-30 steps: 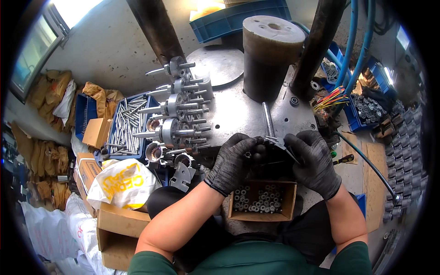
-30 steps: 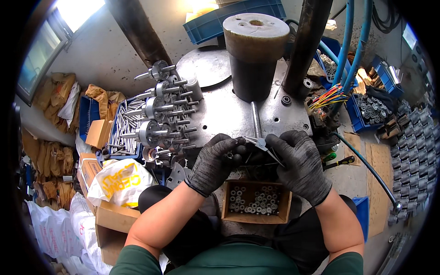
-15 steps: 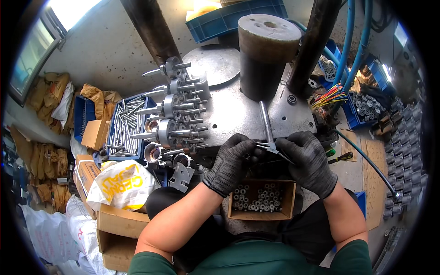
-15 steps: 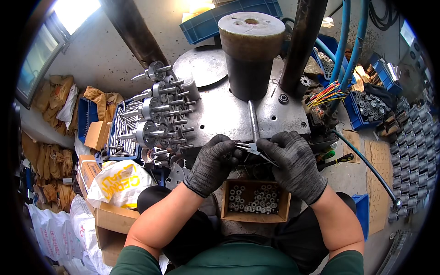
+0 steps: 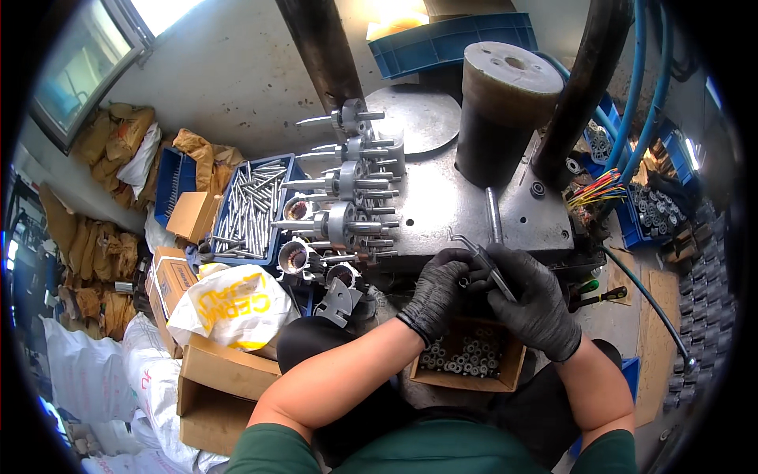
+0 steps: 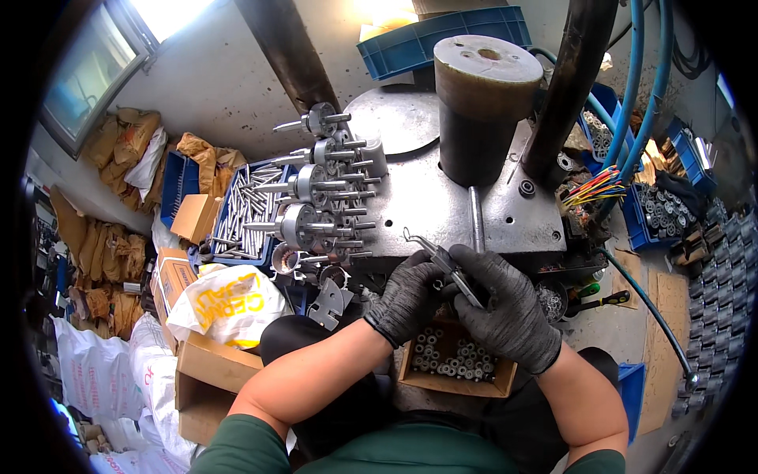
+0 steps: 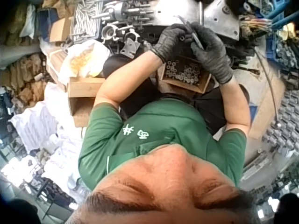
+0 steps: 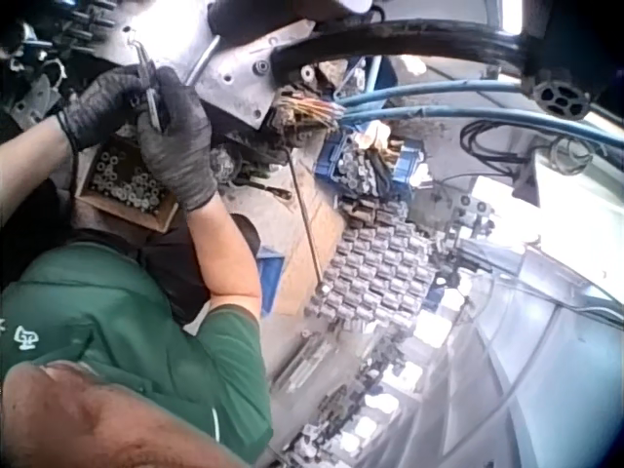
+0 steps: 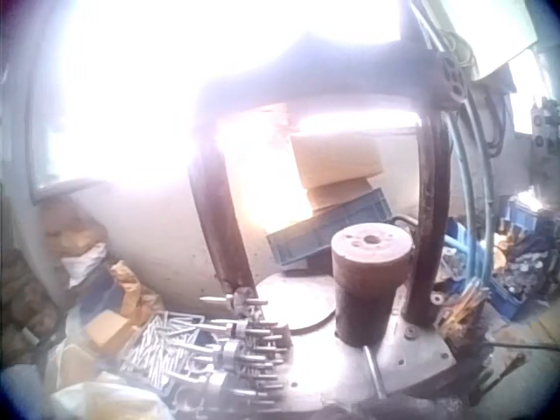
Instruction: The person sits on the floor in a workshop and assembles small metal components. They pick up cylindrical metal pieces and washers from a cardboard box, insert them into a jig, and use pliers to secure them. The person repeats this process for multiple units, placing the finished assemblies onto a rack.
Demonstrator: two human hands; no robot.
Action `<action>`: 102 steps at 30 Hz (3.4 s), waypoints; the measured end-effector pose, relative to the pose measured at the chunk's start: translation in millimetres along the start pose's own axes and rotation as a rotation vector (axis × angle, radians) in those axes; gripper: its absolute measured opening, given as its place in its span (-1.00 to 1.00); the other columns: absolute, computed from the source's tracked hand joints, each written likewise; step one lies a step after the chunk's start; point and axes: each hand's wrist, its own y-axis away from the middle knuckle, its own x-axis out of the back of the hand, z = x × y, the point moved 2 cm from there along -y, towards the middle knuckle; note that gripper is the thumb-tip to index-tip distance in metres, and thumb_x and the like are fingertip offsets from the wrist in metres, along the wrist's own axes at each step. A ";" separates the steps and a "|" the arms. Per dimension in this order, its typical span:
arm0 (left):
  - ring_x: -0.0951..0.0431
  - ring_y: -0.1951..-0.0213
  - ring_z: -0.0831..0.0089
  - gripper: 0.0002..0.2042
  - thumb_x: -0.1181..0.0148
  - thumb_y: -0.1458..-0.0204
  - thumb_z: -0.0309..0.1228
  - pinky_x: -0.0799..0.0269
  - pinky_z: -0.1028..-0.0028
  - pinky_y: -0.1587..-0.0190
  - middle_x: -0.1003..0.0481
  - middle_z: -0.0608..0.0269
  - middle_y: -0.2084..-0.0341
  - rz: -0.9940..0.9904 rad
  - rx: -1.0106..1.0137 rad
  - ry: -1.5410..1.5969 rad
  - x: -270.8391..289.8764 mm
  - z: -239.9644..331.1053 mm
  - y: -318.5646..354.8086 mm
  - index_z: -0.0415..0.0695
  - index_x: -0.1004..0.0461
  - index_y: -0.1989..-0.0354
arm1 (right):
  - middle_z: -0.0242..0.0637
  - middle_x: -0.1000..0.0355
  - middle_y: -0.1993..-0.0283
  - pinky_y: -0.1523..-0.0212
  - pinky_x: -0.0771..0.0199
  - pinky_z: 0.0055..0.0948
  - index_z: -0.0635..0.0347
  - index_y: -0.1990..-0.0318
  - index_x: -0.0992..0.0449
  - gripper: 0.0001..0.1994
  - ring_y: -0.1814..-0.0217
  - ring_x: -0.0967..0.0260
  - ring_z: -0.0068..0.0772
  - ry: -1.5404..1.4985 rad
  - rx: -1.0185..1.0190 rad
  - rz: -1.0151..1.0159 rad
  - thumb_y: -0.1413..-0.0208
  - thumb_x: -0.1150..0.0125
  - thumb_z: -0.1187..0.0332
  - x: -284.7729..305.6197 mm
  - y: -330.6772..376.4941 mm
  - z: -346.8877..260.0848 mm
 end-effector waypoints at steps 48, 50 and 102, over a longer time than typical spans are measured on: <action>-0.56 0.04 0.43 -0.71 -0.16 -0.30 -0.34 -0.56 0.40 -0.02 -0.53 0.18 0.12 0.028 0.119 -0.380 -22.6 8.5 25.9 -0.14 -0.39 -0.12 | -0.25 -0.42 0.08 0.08 -0.49 -0.47 0.11 -0.50 -0.05 -0.10 0.11 -0.41 -0.50 -0.636 -0.497 -0.183 -0.03 -0.43 0.28 -37.9 -1.9 -53.6; -0.56 0.09 0.47 -0.76 -0.22 -0.25 -0.41 -0.57 0.48 0.05 -0.54 0.19 0.18 -0.026 0.092 -0.216 -7.6 1.9 11.7 -0.15 -0.41 -0.04 | -0.35 -0.41 0.13 0.02 -0.48 -0.47 0.04 -0.51 -0.05 -0.15 0.10 -0.38 -0.55 -0.646 -0.453 -0.136 -0.09 -0.39 0.35 -13.4 -3.8 -50.3; -0.57 0.20 0.37 -0.92 -0.21 -0.16 -0.48 -0.56 0.43 0.08 -0.54 0.14 0.30 -0.035 0.079 0.044 -26.8 27.6 15.1 -0.17 -0.44 0.25 | -0.15 -0.45 0.26 0.15 -0.53 -0.14 0.15 -0.12 -0.53 -0.42 0.16 -0.46 -0.05 0.893 0.183 0.039 0.20 -0.42 0.46 43.0 15.8 -8.9</action>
